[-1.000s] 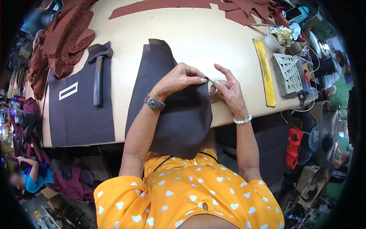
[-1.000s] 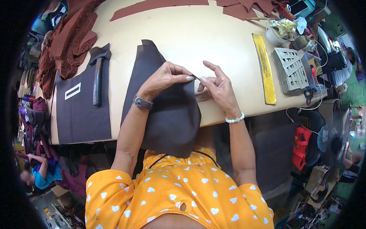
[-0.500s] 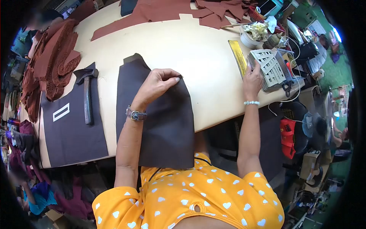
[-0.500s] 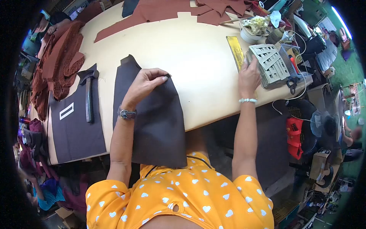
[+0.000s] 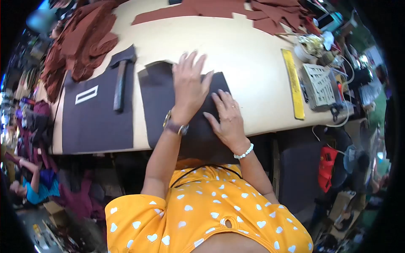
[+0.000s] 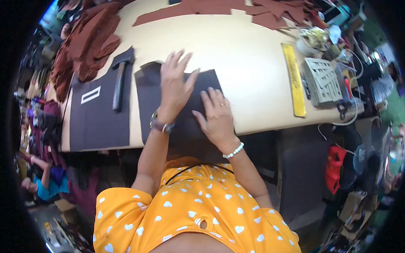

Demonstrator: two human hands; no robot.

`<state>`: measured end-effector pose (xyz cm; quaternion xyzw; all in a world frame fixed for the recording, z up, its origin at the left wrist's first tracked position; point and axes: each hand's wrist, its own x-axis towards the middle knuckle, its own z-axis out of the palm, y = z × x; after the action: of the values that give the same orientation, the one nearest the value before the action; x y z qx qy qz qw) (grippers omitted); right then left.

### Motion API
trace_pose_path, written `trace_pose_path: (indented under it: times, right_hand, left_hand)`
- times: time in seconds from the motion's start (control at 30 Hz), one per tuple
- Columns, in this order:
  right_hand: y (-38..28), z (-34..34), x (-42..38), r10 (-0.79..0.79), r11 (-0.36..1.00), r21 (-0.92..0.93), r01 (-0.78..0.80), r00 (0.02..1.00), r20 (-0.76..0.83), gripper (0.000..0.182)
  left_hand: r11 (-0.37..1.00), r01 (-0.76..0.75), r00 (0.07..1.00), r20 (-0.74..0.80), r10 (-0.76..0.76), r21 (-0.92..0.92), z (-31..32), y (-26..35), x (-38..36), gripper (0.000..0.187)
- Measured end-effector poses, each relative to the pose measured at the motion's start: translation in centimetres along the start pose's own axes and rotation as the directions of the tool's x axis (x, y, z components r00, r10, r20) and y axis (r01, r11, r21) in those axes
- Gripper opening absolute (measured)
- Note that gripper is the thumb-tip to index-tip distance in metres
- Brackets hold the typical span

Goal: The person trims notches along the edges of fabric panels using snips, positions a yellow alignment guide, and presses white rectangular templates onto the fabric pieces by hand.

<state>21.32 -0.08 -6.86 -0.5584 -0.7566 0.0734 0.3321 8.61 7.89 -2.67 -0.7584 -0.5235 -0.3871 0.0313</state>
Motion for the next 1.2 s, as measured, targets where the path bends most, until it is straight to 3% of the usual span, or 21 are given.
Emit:
trace_pose_path:
  times: [0.13, 0.17, 0.27, 0.3, 0.37, 0.43, 0.5, 0.53, 0.57, 0.6, 0.63, 0.7, 0.8, 0.87, 0.97, 1.0, 1.03, 1.07, 1.1, 1.17, 1.2]
  right_hand:
    - [0.1, 0.7, -0.5, 0.029, 0.988, -0.150, -0.024, 0.999, 0.030, 0.050]
    - [0.0, 0.6, -0.4, 0.029, 0.988, -0.150, -0.024, 0.999, 0.036, 0.049]
    - [-0.2, 0.7, -0.5, 0.029, 0.980, -0.197, -0.020, 0.999, 0.041, 0.049]
    - [-0.4, 0.8, -0.4, 0.022, 0.972, -0.233, -0.014, 0.999, 0.032, 0.049]
    - [-1.6, 0.6, 0.0, -0.056, 0.956, -0.288, 0.052, 0.998, -0.006, 0.042]
    - [-3.5, 0.6, 0.8, -0.113, 0.993, -0.017, 0.113, 0.994, 0.013, 0.039]
    - [-5.4, 1.7, 1.3, -0.191, 0.956, 0.223, 0.192, 0.981, -0.028, 0.037]
    - [-6.4, 2.3, 1.3, -0.134, 0.914, 0.389, 0.113, 0.991, 0.025, 0.036]
    - [-7.3, 3.1, 1.4, -0.086, 0.842, 0.539, 0.026, 0.993, 0.087, 0.035]
    - [-7.9, 3.8, 1.5, -0.051, 0.742, 0.667, -0.067, 0.987, 0.155, 0.034]
    - [-8.1, 5.0, 1.7, -0.065, 0.713, 0.700, -0.026, 0.992, 0.103, 0.033]
    - [-8.3, 5.6, 1.7, 0.000, 0.682, 0.721, -0.123, 0.986, 0.167, 0.034]
    - [-8.3, 5.8, 1.6, 0.044, 0.667, 0.725, -0.173, 0.980, 0.193, 0.035]
    - [-8.1, 5.9, 1.5, 0.051, 0.659, 0.729, -0.186, 0.978, 0.203, 0.039]
    - [-8.1, 5.6, 1.2, -0.017, 0.657, 0.746, -0.110, 0.987, 0.160, 0.050]
    - [-8.2, 5.3, 1.2, -0.031, 0.676, 0.731, -0.097, 0.987, 0.159, 0.053]
    - [-8.4, 4.9, 1.3, -0.043, 0.695, 0.714, -0.084, 0.986, 0.158, 0.056]
    - [-8.4, 4.6, 1.4, -0.056, 0.713, 0.697, -0.070, 0.986, 0.157, 0.059]
    - [-8.5, 4.7, 1.4, -0.036, 0.699, 0.709, -0.089, 0.987, 0.159, 0.048]
    - [-7.6, 5.8, 1.2, 0.084, 0.578, 0.791, -0.201, 0.979, 0.188, 0.043]
    - [-7.2, 6.2, 1.2, 0.144, 0.508, 0.824, -0.252, 0.968, 0.207, 0.041]
  left_hand:
    - [0.885, 0.351, 0.931, -0.014, -0.365, 0.307, -6.4, -3.6, -7.3, 0.055]
    - [0.829, 0.370, 0.920, -0.042, -0.390, 0.420, -7.2, -4.3, -9.1, 0.047]
    - [0.836, 0.447, 0.884, -0.013, -0.467, 0.317, -8.0, -5.5, -12.4, 0.032]
    - [0.873, 0.429, 0.902, -0.048, -0.430, 0.231, -7.7, -5.7, -12.8, 0.018]
    - [0.885, 0.443, 0.896, -0.046, -0.441, 0.142, -7.5, -5.5, -12.7, 0.015]
    - [0.876, 0.479, 0.878, -0.021, -0.479, 0.057, -7.9, -5.2, -11.9, 0.012]
    - [0.769, 0.637, 0.770, -0.010, -0.638, -0.053, -8.8, -4.7, -11.2, 0.013]
    - [0.704, 0.702, 0.708, 0.002, -0.706, -0.107, -9.2, -4.7, -11.1, 0.014]
    - [0.766, 0.642, 0.765, -0.099, -0.637, 0.028, -9.3, -4.9, -11.5, 0.017]
    - [0.783, 0.612, 0.791, -0.104, -0.603, 0.110, -9.5, -5.1, -11.9, 0.017]
    - [0.793, 0.578, 0.816, -0.107, -0.569, 0.192, -9.7, -5.1, -12.3, 0.017]
    - [0.811, 0.510, 0.859, -0.125, -0.496, 0.287, -9.4, -5.3, -13.0, 0.014]
    - [0.823, 0.530, 0.847, -0.088, -0.524, 0.202, -9.1, -5.3, -12.9, 0.010]
    - [0.748, 0.659, 0.749, -0.016, -0.662, -0.075, -9.2, -5.5, -12.7, 0.010]
    - [0.511, 0.707, 0.667, 0.220, -0.712, -0.489, -10.0, -4.7, -11.6, 0.011]
    - [0.393, 0.694, 0.657, 0.308, -0.688, -0.603, -10.2, -4.4, -11.4, 0.013]
    - [0.315, 0.649, 0.704, 0.391, -0.592, -0.692, -9.9, -4.3, -11.4, 0.023]
    - [0.271, 0.655, 0.694, 0.420, -0.584, -0.705, -9.6, -3.9, -11.3, 0.029]
    - [0.228, 0.659, 0.686, 0.448, -0.574, -0.717, -9.6, -3.4, -11.1, 0.034]
    - [0.184, 0.714, 0.650, 0.542, -0.533, -0.676, -10.3, -2.5, -10.4, 0.051]
    - [0.169, 0.672, 0.681, 0.511, -0.524, -0.721, -10.0, -2.5, -10.4, 0.051]
